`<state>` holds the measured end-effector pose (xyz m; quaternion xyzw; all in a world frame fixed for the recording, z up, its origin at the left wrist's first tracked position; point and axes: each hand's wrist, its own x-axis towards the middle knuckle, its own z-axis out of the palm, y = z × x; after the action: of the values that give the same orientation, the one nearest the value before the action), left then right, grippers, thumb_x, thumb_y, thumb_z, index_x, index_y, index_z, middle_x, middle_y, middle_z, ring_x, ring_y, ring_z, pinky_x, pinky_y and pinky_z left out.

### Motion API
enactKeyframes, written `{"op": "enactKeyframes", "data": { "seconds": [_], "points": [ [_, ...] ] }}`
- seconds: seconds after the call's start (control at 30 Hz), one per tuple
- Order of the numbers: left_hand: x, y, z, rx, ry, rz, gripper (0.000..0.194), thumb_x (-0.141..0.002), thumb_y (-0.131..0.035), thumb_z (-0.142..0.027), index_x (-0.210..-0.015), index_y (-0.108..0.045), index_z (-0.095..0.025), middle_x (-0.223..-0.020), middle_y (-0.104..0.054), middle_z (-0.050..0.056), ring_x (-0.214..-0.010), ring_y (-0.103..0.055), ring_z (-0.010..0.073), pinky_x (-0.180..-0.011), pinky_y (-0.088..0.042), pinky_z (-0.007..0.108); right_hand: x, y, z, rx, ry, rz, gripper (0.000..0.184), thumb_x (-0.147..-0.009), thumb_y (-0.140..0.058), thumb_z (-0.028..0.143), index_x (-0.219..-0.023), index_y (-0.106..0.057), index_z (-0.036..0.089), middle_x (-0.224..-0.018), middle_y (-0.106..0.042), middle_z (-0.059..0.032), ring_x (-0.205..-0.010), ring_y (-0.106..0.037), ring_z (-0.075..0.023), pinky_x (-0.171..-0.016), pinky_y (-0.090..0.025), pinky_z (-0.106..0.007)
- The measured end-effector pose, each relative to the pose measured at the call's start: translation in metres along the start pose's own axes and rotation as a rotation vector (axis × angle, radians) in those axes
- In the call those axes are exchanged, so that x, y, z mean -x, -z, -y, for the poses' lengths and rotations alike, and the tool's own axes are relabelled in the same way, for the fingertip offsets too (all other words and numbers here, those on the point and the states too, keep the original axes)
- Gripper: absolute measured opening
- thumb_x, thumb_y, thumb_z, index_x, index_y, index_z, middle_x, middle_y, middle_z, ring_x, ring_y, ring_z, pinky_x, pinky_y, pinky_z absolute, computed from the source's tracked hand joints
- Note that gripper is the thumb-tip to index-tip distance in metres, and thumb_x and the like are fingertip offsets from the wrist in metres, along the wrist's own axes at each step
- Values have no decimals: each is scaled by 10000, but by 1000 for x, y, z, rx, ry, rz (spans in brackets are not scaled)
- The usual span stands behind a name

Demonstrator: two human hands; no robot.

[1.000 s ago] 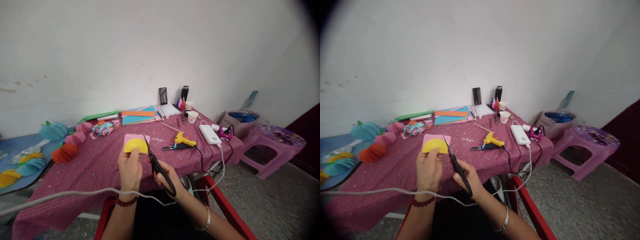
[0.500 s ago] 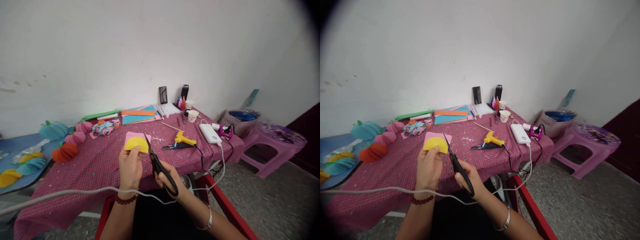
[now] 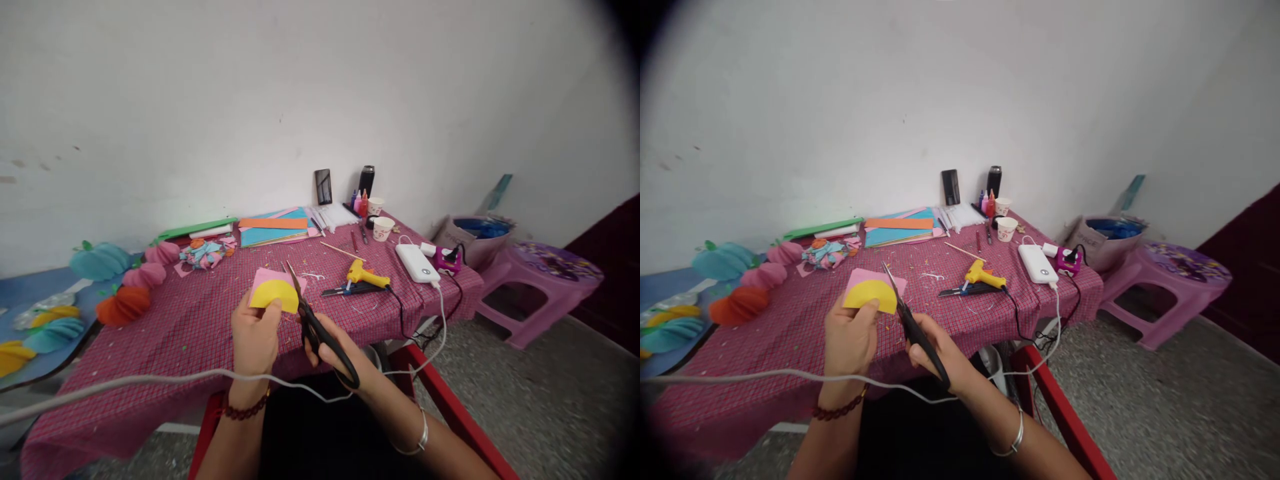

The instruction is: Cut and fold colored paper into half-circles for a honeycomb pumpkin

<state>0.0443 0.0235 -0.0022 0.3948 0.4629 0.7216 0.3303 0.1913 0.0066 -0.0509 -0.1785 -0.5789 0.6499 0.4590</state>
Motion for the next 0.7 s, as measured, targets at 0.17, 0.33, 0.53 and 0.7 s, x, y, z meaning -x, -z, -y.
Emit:
{"op": "enactKeyframes", "data": {
  "seconds": [0.17, 0.33, 0.53, 0.7],
  "points": [
    [-2, -2, 0, 102, 57, 14, 145, -660, -682, -161, -803, -694, -148, -769, -705, 26, -678, -634, 143, -670, -506, 246, 1, 1, -7, -29, 30, -29, 576, -801, -630, 620, -1138, -541, 162, -712, -456, 26, -578, -376, -92, -518, -290, -230],
    [-3, -4, -6, 184, 119, 58, 131, -629, -691, -163, -760, -684, -150, -733, -697, 18, -672, -639, 144, -682, -503, 254, 1, 0, -9, -22, 31, -69, 614, -779, -643, 628, -1170, -565, 162, -671, -423, 42, -520, -333, -77, -465, -253, -222],
    [-7, -5, -12, 219, 150, 111, 179, -610, -706, -178, -788, -687, -162, -716, -690, 14, -685, -642, 151, -640, -505, 243, 4, 2, -5, 16, 16, -75, 603, -784, -635, 631, -1160, -582, 163, -631, -394, 55, -492, -316, -74, -452, -238, -225],
    [-9, -5, -15, 227, 182, 144, 189, -594, -711, -163, -780, -679, -161, -711, -690, 18, -707, -652, 160, -622, -508, 236, 6, 4, 0, 12, 17, -59, 532, -807, -633, 598, -1107, -585, 162, -627, -405, 55, -485, -310, -65, -448, -230, -218]
  ]
}}
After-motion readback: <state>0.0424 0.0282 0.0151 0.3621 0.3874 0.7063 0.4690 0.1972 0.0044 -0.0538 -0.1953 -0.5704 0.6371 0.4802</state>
